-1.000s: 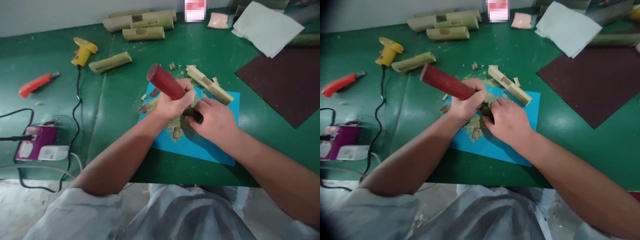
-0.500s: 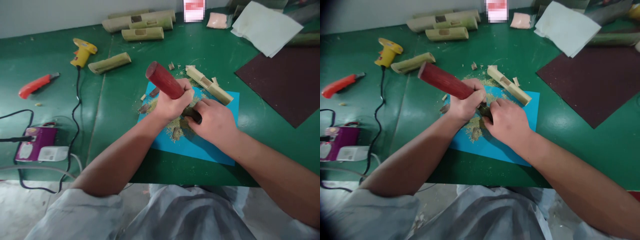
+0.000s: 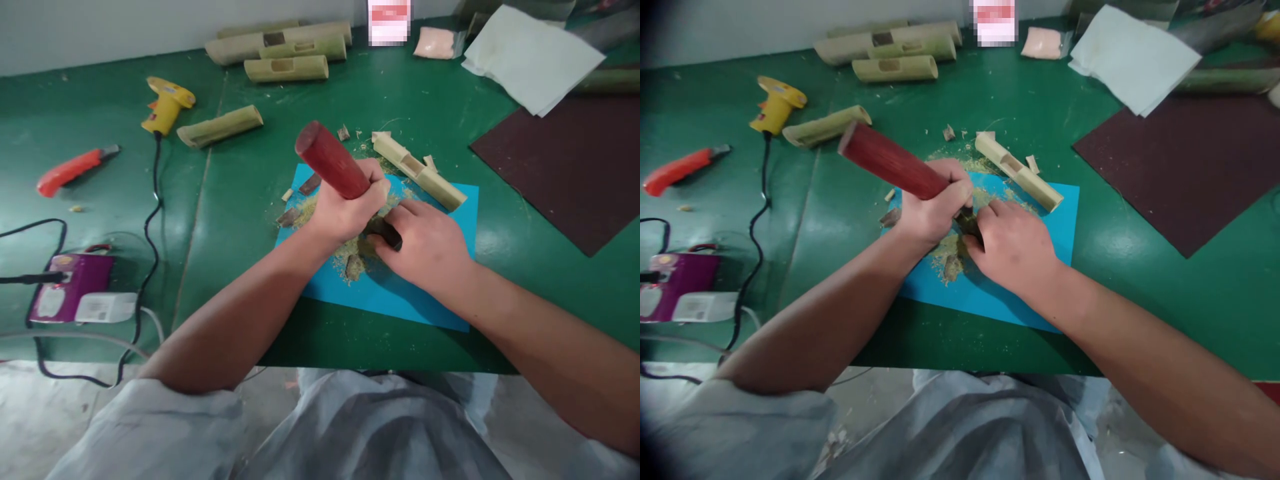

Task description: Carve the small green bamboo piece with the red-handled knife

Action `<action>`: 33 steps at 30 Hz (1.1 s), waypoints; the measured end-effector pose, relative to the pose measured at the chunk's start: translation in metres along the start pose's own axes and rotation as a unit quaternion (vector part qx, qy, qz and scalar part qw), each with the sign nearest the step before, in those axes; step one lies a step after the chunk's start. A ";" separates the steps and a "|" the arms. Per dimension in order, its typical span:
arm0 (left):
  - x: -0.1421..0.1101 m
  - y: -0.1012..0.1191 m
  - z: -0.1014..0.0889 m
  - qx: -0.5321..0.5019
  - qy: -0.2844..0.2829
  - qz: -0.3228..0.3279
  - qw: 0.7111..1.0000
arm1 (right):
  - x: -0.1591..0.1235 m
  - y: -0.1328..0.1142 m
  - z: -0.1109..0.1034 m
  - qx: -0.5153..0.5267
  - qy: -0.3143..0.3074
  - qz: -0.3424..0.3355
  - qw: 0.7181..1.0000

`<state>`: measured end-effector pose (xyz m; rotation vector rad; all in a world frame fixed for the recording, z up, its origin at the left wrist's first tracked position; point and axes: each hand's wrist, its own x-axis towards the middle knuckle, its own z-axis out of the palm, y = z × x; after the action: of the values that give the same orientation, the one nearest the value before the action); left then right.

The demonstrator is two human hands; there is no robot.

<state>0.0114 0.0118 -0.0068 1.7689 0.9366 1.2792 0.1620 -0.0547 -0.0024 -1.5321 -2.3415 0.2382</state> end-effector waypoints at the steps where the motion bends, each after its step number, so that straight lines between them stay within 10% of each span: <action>1: 0.000 -0.001 0.000 0.007 -0.006 0.006 1.000 | 0.000 0.000 0.000 0.001 0.001 0.000 1.000; 33: 0.002 -0.005 -0.001 0.025 -0.045 0.012 0.999 | 0.000 0.002 -0.001 0.023 -0.007 -0.002 1.000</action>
<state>0.0098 0.0158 -0.0099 1.8662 0.9071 1.1889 0.1645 -0.0540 -0.0020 -1.5098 -2.3322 0.3000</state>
